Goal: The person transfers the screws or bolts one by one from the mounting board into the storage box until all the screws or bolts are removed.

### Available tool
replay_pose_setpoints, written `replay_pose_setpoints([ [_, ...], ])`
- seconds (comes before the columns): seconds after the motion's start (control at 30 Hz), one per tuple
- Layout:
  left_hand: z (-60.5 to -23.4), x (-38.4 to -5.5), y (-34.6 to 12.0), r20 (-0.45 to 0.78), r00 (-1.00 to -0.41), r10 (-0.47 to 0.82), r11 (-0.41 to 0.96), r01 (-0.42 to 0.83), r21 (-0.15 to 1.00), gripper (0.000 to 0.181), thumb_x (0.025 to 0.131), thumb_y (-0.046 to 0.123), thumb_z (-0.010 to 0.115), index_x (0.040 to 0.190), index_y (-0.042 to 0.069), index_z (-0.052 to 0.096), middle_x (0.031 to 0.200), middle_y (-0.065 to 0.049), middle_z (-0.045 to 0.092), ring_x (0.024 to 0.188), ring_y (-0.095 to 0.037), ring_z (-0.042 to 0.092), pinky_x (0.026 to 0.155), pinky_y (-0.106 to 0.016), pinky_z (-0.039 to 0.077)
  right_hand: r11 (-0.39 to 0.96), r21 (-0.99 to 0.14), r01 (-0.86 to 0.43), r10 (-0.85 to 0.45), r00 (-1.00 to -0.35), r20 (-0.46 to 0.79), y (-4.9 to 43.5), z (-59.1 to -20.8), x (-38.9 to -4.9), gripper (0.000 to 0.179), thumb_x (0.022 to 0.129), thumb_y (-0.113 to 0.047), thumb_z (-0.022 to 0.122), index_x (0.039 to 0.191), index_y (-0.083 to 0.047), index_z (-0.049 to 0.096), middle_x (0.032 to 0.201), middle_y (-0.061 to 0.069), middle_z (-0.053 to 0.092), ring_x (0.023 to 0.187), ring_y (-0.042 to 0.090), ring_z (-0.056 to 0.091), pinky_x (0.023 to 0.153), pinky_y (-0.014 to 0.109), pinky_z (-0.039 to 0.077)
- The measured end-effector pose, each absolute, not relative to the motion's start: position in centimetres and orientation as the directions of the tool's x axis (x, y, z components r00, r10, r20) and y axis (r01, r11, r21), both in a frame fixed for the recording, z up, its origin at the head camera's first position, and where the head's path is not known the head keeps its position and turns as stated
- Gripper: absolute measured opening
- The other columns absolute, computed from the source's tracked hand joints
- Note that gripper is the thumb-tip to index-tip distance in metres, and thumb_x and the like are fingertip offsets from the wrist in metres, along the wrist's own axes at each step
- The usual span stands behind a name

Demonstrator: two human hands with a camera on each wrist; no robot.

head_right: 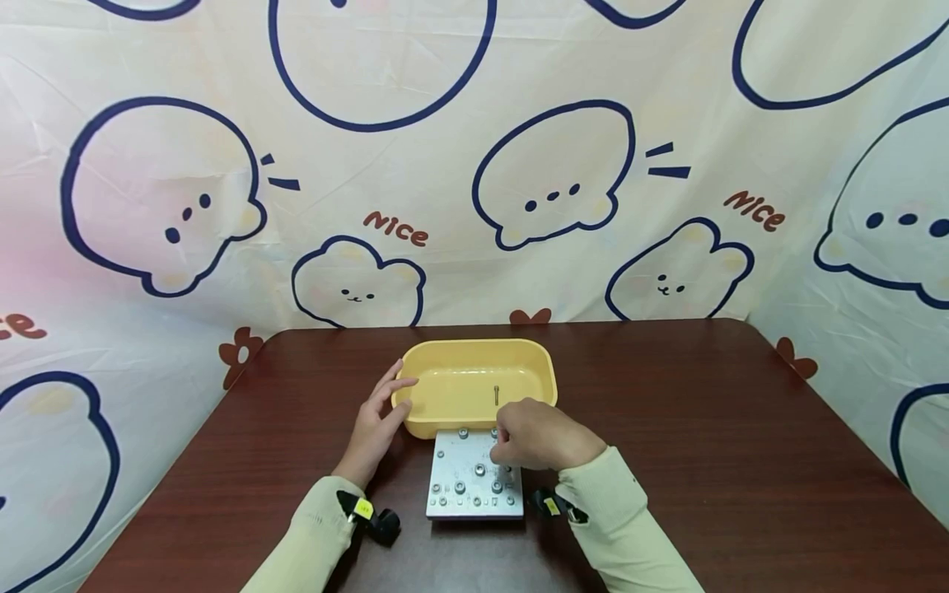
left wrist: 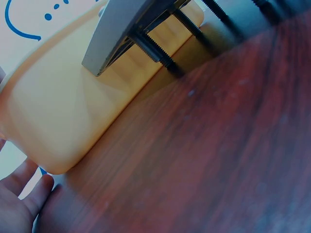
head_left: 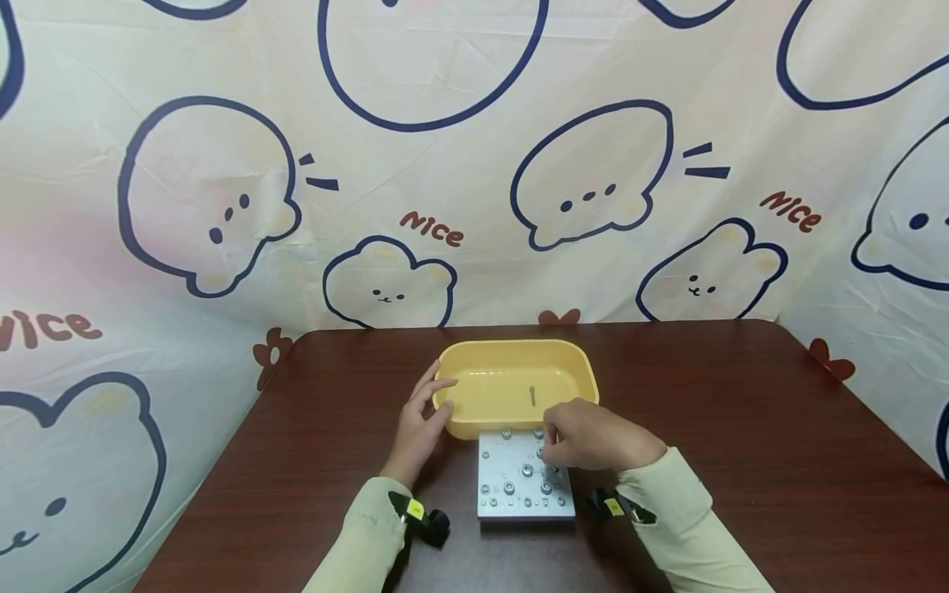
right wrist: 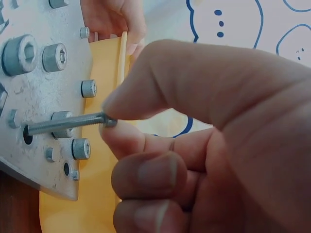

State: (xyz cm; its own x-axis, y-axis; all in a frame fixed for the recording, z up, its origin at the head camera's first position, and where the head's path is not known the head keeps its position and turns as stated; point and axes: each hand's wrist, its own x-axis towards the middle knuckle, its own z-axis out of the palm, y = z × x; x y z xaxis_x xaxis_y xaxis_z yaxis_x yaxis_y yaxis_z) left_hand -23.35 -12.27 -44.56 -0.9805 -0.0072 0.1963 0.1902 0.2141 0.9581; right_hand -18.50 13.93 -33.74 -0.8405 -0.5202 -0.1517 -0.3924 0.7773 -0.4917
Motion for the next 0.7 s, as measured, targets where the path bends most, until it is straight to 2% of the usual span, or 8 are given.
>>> replay_pose_setpoints([
  [0.23,-44.59,-23.29,-12.23,0.205,-0.979,-0.011,0.219,0.197,0.956,0.033,0.091,0.014,0.059,0.124,0.019,0.063,0.152,0.021,0.029,0.144,-0.015,0.02,0.113,-0.045,0.027,0.764,-0.499,-0.409,-0.535,-0.834,-0.135,13.84,-33.8,-18.56,0.01,0.082,-0.014,0.064,0.073,-0.018,0.06,0.061,-0.003,0.054,0.057,0.013,0.051,0.048,0.025,0.041],
  [0.47,-44.49,-23.26,-12.18,0.179,-0.984,-0.019,0.219,0.171,0.961,0.032,0.091,0.015,0.058,0.123,0.021,0.064,0.148,0.027,0.03,0.143,-0.01,0.021,0.11,-0.041,0.033,0.747,-0.506,-0.431,-0.55,-0.828,-0.106,13.79,-33.74,-18.64,0.007,0.083,-0.014,0.064,0.078,-0.018,0.062,0.062,-0.004,0.054,0.058,0.012,0.052,0.048,0.024,0.042],
  [0.7,-44.46,-23.25,-12.28,0.19,-0.982,-0.01,0.217,0.183,0.959,0.033,0.091,0.016,0.058,0.124,0.019,0.063,0.149,0.026,0.03,0.143,-0.01,0.021,0.107,-0.038,0.037,0.721,-0.522,-0.455,-0.566,-0.822,-0.067,13.73,-33.82,-18.84,0.007,0.083,-0.013,0.063,0.08,-0.018,0.061,0.062,-0.004,0.054,0.058,0.012,0.053,0.049,0.025,0.045],
])
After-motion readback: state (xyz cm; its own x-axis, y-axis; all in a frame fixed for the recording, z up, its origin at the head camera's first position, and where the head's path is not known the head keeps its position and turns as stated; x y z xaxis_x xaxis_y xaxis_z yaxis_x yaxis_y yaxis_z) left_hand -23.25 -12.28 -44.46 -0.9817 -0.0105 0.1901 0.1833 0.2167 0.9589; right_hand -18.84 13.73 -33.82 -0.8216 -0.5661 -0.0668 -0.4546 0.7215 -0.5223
